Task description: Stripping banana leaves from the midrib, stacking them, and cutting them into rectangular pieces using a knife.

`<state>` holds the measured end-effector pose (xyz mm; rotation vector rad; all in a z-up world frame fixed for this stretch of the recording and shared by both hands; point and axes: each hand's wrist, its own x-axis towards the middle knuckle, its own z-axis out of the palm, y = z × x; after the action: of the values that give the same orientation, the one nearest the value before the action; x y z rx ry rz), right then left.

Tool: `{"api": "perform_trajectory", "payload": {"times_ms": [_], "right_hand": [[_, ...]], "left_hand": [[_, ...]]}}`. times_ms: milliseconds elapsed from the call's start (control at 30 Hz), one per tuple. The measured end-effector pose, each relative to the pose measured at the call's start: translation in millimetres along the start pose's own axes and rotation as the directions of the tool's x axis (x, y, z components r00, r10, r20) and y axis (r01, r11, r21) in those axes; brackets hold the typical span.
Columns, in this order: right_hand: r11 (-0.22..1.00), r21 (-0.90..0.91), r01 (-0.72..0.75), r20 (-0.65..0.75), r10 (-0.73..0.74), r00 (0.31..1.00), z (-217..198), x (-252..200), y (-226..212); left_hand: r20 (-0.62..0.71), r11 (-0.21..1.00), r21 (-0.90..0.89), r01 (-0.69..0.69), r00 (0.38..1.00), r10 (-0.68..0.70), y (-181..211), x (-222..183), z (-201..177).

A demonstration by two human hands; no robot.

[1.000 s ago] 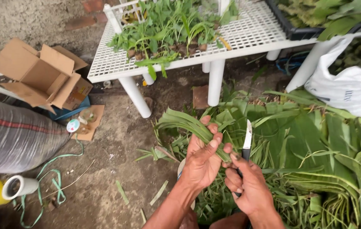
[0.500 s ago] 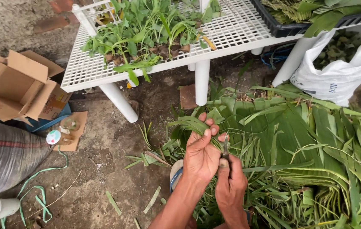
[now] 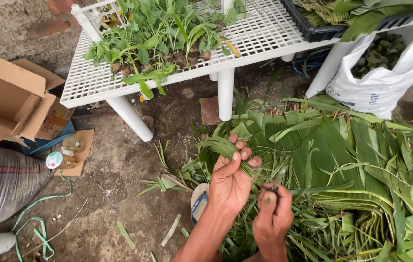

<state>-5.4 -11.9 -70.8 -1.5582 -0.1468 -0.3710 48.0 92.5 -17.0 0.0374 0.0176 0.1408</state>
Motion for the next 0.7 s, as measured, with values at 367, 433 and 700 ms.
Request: {"api": "perform_trajectory", "payload": {"times_ms": [367, 433, 700], "right_hand": [[0.968, -0.224, -0.117, 0.046, 0.13, 0.99, -9, 3, -9], [0.93, -0.312, -0.197, 0.094, 0.237, 0.967, -17, -10, -5], [0.66, 0.459, -0.595, 0.098, 0.628, 0.772, -26, 9, -8]], "left_hand": [[-0.023, 0.999, 0.005, 0.044, 0.999, -0.044, -6, -4, -7], [-0.054, 0.999, 0.007, 0.047, 0.997, -0.046, -7, -15, -14], [0.111, 0.977, 0.182, 0.107, 0.986, -0.129, 0, -21, -15]]}}
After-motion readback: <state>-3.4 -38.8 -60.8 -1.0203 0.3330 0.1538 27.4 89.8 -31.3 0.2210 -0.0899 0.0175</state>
